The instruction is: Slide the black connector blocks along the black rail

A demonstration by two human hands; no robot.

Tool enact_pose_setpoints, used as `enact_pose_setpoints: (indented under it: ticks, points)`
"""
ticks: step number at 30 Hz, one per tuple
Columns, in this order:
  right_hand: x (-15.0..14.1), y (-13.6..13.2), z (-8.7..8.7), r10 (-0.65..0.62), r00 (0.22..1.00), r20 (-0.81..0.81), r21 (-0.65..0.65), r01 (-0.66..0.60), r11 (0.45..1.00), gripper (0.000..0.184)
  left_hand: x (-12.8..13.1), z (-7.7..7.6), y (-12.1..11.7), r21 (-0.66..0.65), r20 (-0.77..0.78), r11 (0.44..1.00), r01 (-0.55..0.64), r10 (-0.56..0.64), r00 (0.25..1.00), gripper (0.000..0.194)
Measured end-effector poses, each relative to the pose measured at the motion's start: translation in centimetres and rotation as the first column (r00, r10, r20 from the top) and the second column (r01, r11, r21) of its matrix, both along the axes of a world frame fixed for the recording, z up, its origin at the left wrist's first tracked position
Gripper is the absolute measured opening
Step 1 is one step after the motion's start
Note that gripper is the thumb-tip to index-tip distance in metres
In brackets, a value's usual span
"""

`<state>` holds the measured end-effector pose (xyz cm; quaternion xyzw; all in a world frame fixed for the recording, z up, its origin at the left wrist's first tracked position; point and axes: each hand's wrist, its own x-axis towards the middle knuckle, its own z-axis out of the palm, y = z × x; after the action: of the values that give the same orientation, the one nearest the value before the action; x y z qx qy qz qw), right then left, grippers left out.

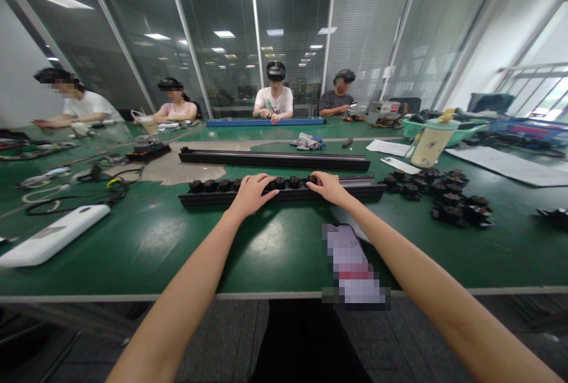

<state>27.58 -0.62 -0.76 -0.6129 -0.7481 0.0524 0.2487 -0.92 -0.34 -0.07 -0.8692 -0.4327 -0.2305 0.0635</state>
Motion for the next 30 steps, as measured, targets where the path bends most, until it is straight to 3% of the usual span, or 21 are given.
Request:
enact_pose_setpoints:
  ticks: [10,30]
  points:
    - [1.7,0.2,-0.1,0.000,0.993,-0.114,0.009,0.001,1.000,0.045,0.0,-0.1,0.2,0.003,-0.003,1.000,-0.005,0.005,1.000,0.043]
    - [0.7,0.0,-0.3,-0.036,0.998,-0.054,-0.041,0.033,0.999,0.036,0.0,-0.2,0.1,-0.006,0.000,1.000,-0.017,0.017,1.000,0.044]
